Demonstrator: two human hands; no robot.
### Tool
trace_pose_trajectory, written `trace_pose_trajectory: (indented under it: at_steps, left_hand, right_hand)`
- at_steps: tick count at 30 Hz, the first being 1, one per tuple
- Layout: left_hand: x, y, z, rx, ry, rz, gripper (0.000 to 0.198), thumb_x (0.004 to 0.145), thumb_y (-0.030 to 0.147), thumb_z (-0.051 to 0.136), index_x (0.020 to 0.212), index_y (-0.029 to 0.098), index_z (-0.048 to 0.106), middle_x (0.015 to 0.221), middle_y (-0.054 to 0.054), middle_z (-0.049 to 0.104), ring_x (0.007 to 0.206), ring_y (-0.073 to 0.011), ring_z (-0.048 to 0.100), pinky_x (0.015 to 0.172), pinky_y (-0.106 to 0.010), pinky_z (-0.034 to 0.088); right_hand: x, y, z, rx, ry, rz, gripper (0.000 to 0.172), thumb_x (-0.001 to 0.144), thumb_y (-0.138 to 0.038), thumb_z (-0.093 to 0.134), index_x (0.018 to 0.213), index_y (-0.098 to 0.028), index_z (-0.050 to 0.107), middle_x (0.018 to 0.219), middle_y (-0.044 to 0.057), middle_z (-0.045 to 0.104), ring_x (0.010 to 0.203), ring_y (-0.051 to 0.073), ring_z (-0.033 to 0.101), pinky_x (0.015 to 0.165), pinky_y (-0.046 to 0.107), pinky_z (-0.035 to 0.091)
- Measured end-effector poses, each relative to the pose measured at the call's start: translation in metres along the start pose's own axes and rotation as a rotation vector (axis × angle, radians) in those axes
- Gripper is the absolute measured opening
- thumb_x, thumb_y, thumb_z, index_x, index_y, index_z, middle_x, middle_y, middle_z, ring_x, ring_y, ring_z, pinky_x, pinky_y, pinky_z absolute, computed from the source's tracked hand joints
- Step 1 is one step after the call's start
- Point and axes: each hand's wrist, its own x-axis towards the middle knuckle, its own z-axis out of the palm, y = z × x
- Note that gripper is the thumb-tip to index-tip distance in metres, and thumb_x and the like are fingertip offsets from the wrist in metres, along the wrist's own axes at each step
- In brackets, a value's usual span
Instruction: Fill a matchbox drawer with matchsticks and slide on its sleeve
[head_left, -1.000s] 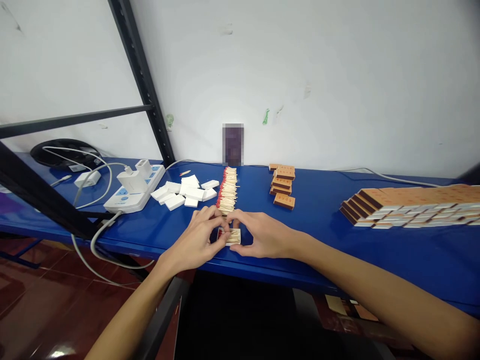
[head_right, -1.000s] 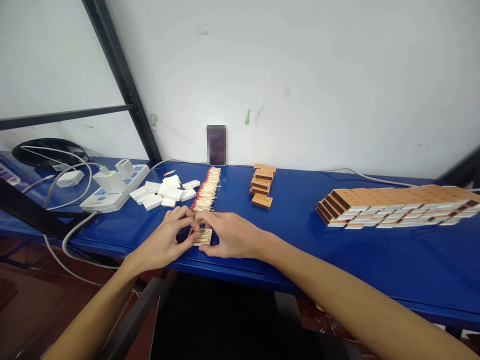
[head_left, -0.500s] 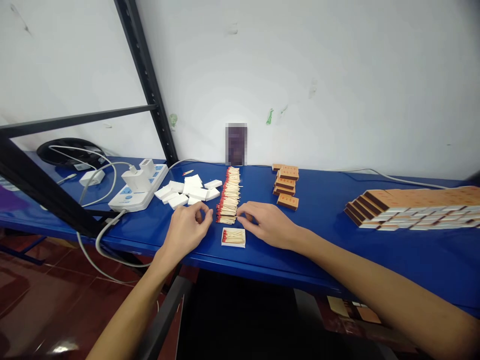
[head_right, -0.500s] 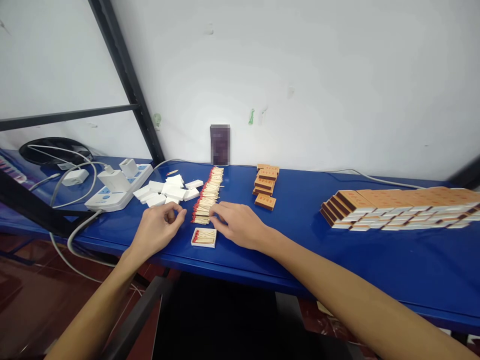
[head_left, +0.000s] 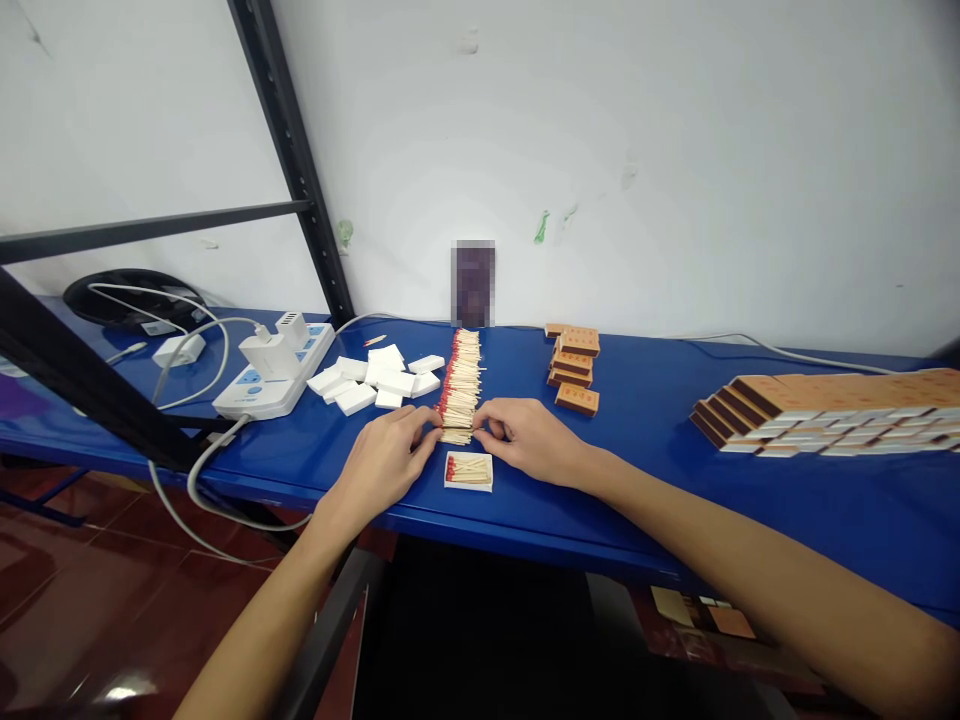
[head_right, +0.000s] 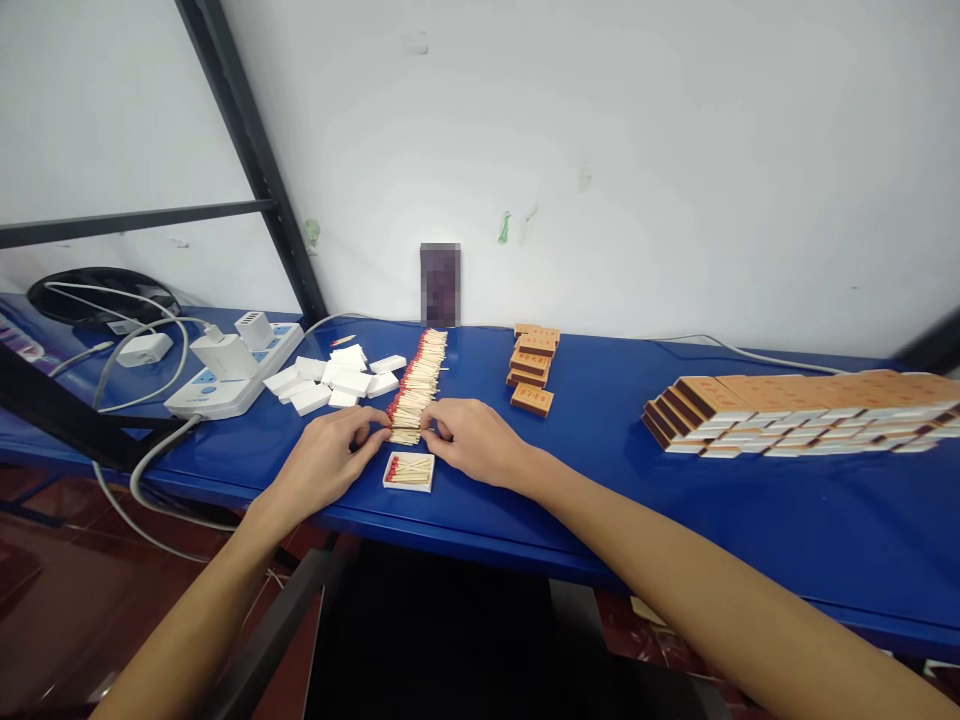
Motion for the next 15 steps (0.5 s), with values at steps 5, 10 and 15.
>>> trace_pose_trajectory:
  at_steps: [5,10,15]
  left_hand:
    - [-0.0002,0.0002,0.0006,0.01,-0.001,0.017,0.015,0.094,0.026,0.047,0.097,0.021,0.061,0.074,0.001,0.058,0.066,-0.0157,0.055,0.061,-0.026,0.035]
    - [-0.0011,-0.0001,0.0008,0.01,-0.01,0.01,0.016,0.095,0.027,0.046,0.097,0.022,0.06,0.075,0.001,0.06,0.066,-0.0162,0.056,0.06,-0.026,0.035]
    - [-0.0017,0.0007,-0.0003,-0.007,0.003,0.021,0.016,0.096,0.028,0.044,0.098,0.021,0.058,0.076,0.001,0.061,0.067,-0.0159,0.057,0.062,-0.026,0.036]
  right_hand:
    - [-0.0001,-0.0003,0.0011,0.011,-0.012,0.012,0.007,0.086,-0.016,0.056,0.084,-0.017,0.063,0.065,-0.004,0.051,0.058,0.01,0.045,0.059,0.023,0.033]
    - [-0.0002,0.0003,0.0013,0.019,-0.012,0.031,0.009,0.087,-0.017,0.055,0.083,-0.017,0.062,0.063,-0.005,0.049,0.056,0.009,0.043,0.058,0.023,0.033]
    - [-0.0013,-0.0008,0.0012,0.052,0.004,0.035,0.007,0.087,-0.017,0.053,0.084,-0.018,0.06,0.058,-0.007,0.046,0.052,0.009,0.04,0.056,0.022,0.032]
